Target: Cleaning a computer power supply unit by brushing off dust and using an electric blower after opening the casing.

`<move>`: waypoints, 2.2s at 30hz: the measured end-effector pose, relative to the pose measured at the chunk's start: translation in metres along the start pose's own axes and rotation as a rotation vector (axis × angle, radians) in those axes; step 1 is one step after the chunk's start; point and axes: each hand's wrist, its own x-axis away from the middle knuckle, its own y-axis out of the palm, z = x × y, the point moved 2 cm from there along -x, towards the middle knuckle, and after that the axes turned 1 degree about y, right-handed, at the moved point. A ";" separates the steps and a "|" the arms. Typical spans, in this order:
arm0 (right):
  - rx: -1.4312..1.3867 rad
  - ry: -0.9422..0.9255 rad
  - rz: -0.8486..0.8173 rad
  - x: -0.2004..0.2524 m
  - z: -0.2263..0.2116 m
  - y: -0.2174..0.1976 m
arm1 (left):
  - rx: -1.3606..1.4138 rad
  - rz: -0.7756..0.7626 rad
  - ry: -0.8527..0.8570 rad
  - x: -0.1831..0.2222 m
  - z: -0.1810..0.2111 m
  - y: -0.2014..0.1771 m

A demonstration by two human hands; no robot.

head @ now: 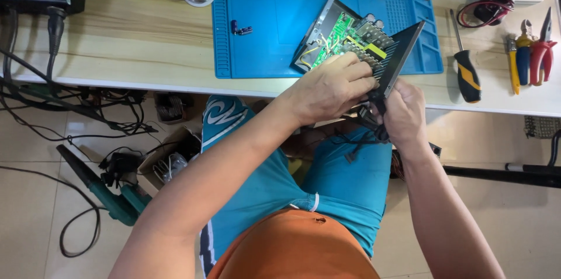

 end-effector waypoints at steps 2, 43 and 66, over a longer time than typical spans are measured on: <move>-0.015 -0.017 -0.013 0.005 -0.020 0.001 | -0.025 0.003 -0.003 0.002 -0.007 0.004; 0.344 -0.378 0.242 0.005 0.041 0.005 | 0.030 -0.176 0.007 0.002 -0.008 0.005; -0.211 -0.178 -0.132 0.030 0.033 -0.034 | -0.164 -0.138 -0.003 0.001 -0.008 0.001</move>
